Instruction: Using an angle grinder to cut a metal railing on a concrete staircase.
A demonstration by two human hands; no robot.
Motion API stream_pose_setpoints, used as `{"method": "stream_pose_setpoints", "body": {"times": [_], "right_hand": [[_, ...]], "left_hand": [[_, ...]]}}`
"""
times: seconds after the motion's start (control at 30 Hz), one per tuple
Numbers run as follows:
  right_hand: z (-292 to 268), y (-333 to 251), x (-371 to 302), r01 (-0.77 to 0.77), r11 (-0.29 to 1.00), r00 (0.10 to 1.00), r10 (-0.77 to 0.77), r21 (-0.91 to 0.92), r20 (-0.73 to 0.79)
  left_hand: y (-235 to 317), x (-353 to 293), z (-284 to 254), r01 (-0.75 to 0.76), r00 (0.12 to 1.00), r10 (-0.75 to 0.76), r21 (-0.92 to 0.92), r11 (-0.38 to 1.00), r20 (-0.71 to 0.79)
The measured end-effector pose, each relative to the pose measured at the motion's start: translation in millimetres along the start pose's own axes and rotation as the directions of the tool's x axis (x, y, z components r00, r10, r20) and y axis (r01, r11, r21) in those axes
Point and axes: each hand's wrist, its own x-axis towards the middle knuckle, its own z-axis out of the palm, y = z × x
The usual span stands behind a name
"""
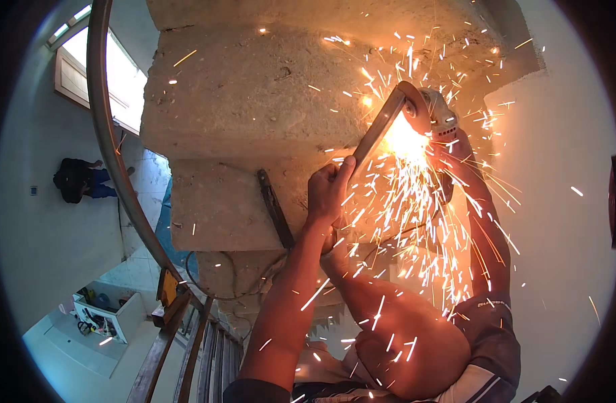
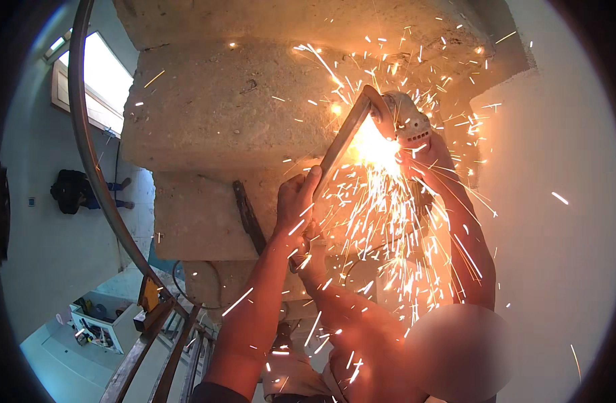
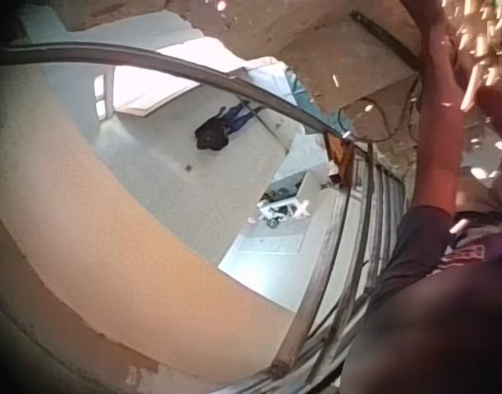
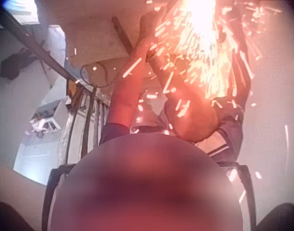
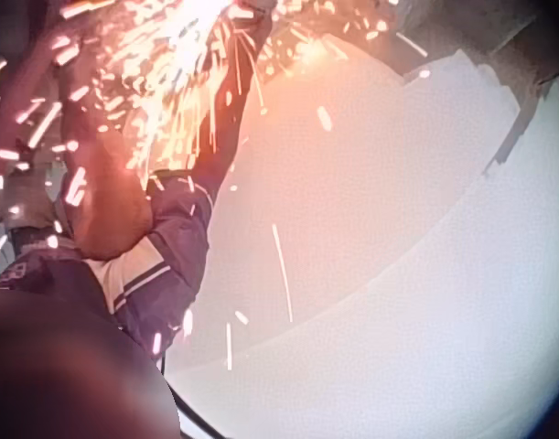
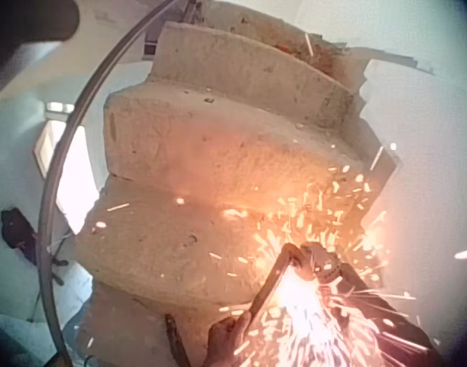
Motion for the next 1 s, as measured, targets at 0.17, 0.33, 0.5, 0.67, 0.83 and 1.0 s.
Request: {"method": "stream_pose_setpoints", "body": {"times": [0.17,0.33,0.5,0.67,0.83,1.0], "right_hand": [[5,-8,-1,-0.066,0.99,0.994,0.055,-0.121,-0.089],[-13,3,5,0.013,0.99,0.998,-0.005,-0.144,0.056],[-11,10,4,-0.002,0.994,1.0,0.004,-0.108,0.016],[-17,4,8,-0.116,0.981,0.981,0.138,-0.159,0.134],[-16,20,10,-0.016,0.989,0.999,0.02,-0.149,0.026],[-14,2,5,-0.154,0.982,0.974,0.134,0.105,0.181]], "left_hand": [[1,0,-3,-0.031,0.999,0.03,0.033,0.999,0.009],[3,-1,2,-0.051,0.999,0.051,0.052,0.997,0.004],[7,-2,-1,-0.072,0.997,0.072,0.072,0.995,0.004],[0,-1,-1,-0.057,0.998,0.058,0.042,0.997,-0.01],[1,-2,-3,-0.042,0.999,0.042,0.005,0.999,0.003],[0,0,0,-0.044,0.999,0.044,0.022,0.999,0.009]]}}
